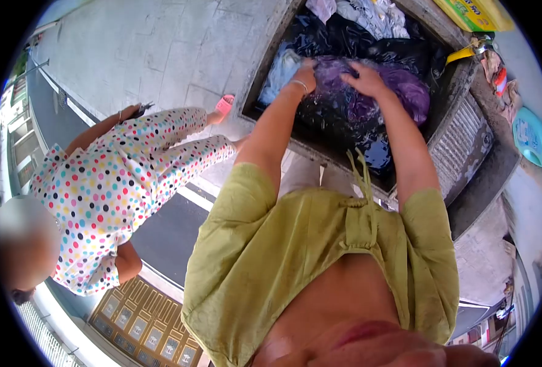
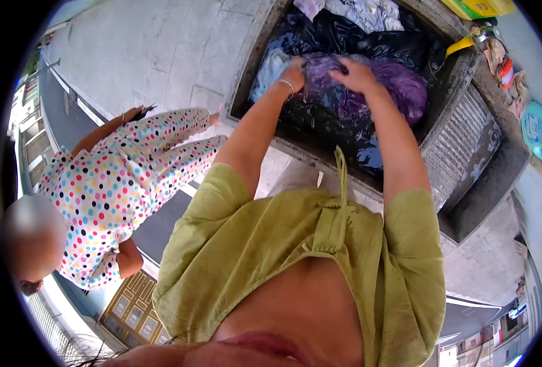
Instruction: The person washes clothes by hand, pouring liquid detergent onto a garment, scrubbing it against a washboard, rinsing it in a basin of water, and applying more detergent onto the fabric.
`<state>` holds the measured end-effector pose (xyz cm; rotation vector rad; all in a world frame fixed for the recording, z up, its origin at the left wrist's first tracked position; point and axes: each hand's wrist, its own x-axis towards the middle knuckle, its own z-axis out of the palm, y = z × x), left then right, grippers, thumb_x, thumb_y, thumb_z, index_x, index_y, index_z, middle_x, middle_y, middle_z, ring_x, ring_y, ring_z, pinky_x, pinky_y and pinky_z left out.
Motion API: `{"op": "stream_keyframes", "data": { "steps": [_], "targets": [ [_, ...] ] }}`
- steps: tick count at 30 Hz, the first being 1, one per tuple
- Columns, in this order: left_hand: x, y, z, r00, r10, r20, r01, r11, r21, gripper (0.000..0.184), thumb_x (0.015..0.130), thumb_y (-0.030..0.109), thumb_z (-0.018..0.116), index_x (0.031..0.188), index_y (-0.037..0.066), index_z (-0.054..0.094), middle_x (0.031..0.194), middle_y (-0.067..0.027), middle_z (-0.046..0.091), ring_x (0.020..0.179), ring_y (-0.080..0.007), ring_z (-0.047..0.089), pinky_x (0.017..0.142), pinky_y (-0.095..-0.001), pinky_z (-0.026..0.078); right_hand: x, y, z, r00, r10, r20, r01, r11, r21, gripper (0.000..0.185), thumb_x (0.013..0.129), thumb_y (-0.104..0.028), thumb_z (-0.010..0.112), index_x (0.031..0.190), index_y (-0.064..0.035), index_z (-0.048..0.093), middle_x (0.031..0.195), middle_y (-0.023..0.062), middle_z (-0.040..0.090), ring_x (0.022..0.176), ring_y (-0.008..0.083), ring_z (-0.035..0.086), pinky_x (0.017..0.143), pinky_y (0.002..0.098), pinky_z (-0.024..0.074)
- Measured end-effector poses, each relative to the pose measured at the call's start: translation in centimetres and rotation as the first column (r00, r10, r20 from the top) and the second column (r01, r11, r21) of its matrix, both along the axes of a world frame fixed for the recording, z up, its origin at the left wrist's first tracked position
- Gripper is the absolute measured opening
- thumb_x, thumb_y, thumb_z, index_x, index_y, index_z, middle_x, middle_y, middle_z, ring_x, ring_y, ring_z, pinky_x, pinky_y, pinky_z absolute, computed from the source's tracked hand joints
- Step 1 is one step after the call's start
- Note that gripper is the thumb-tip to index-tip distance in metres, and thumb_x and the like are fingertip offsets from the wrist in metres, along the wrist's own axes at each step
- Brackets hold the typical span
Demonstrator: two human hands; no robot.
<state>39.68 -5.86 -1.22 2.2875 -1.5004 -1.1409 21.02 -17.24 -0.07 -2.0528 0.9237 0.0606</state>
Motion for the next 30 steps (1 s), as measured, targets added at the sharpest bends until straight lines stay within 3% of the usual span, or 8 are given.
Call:
{"op": "stream_keyframes", "data": {
  "steps": [2,6,14,18,22,25,27,30],
  "targets": [
    [1.2,-0.4,0.7,1.000,0.010,-0.001,-0.010,0.987,0.161,0.050,0.078,-0.003,0.041,0.128,0.001,0.041,0.113,-0.0295,0.052,0.107,-0.0397,0.051,0.089,-0.0417,0.042,0.7,-0.2,1.7,0.991,-0.053,-0.125,0.053,0.999,-0.002,0.053,0.077,-0.045,0.062,0.117,-0.0103,0.056,0.106,0.0199,0.060,0.101,0.0346,0.057,0.088,0.0387,0.0437],
    [2.2,3.4,6.4,0.964,0.218,-0.154,-0.261,0.893,-0.366,0.057,0.076,-0.007,0.041,0.130,0.011,0.042,0.117,-0.0231,0.053,0.106,-0.0369,0.053,0.092,-0.0379,0.042,-1.0,1.3,1.8,0.981,-0.090,-0.174,0.065,0.988,-0.142,0.047,0.078,-0.045,0.061,0.107,-0.0088,0.062,0.104,0.0187,0.061,0.096,0.0331,0.059,0.084,0.0376,0.0454],
    [3.4,-0.2,19.7,0.992,-0.086,-0.087,-0.014,0.626,-0.780,0.053,0.077,-0.012,0.043,0.125,0.009,0.046,0.114,-0.0100,0.060,0.111,-0.0295,0.054,0.093,-0.0310,0.043,-6.8,3.9,11.5,0.600,-0.391,0.698,0.613,0.785,-0.088,0.012,0.080,0.000,0.062,0.092,0.0017,0.065,0.092,0.0087,0.063,0.080,0.0140,0.059,0.071,0.0211,0.0457],
    [0.4,-1.8,24.0,0.993,-0.097,0.068,0.112,0.581,-0.806,0.036,0.076,-0.006,0.052,0.106,0.011,0.061,0.101,-0.0097,0.064,0.094,-0.0269,0.062,0.081,-0.0308,0.049,-10.2,3.9,14.0,0.739,-0.379,0.557,0.442,0.897,0.024,0.021,0.079,0.001,0.064,0.100,-0.0006,0.064,0.104,0.0074,0.060,0.089,0.0133,0.058,0.074,0.0225,0.0469],
    [-4.8,-3.0,24.2,0.946,-0.289,0.145,0.280,0.507,-0.815,0.026,0.073,0.001,0.060,0.096,0.013,0.064,0.092,-0.0083,0.065,0.084,-0.0277,0.062,0.072,-0.0326,0.051,-8.1,4.4,20.0,0.809,-0.325,0.490,0.312,0.944,0.111,0.082,0.076,-0.012,0.070,0.142,-0.0204,0.021,0.134,0.0089,0.043,0.124,0.0248,0.040,0.102,0.0397,0.0319],
    [-7.3,-2.8,23.9,0.918,-0.352,0.181,0.345,0.486,-0.803,0.025,0.070,0.005,0.063,0.094,0.012,0.062,0.090,-0.0074,0.064,0.082,-0.0261,0.062,0.070,-0.0347,0.050,-6.8,3.4,20.4,0.725,-0.270,0.633,0.204,0.963,0.177,0.066,0.076,-0.014,0.069,0.134,-0.0166,0.038,0.128,0.0102,0.049,0.114,0.0249,0.051,0.093,0.0362,0.0418],
    [-7.3,-2.5,23.5,0.921,-0.340,0.190,0.342,0.471,-0.813,0.025,0.070,0.005,0.064,0.094,0.011,0.062,0.090,-0.0074,0.064,0.082,-0.0262,0.062,0.070,-0.0345,0.050,-7.2,2.6,20.7,0.986,0.018,0.167,0.034,0.952,-0.304,0.046,0.074,-0.012,0.068,0.118,-0.0143,0.055,0.109,0.0086,0.059,0.095,0.0258,0.060,0.078,0.0343,0.0490],
    [-6.6,-1.1,20.6,0.961,-0.274,0.029,0.211,0.664,-0.718,0.030,0.065,0.008,0.070,0.094,0.010,0.062,0.088,-0.0075,0.064,0.079,-0.0264,0.062,0.069,-0.0336,0.049,-8.5,4.7,21.8,0.947,0.068,0.314,0.128,0.816,-0.564,0.032,0.071,-0.008,0.065,0.103,-0.0132,0.064,0.090,0.0070,0.060,0.078,0.0274,0.060,0.067,0.0347,0.0503]
  ]
}}
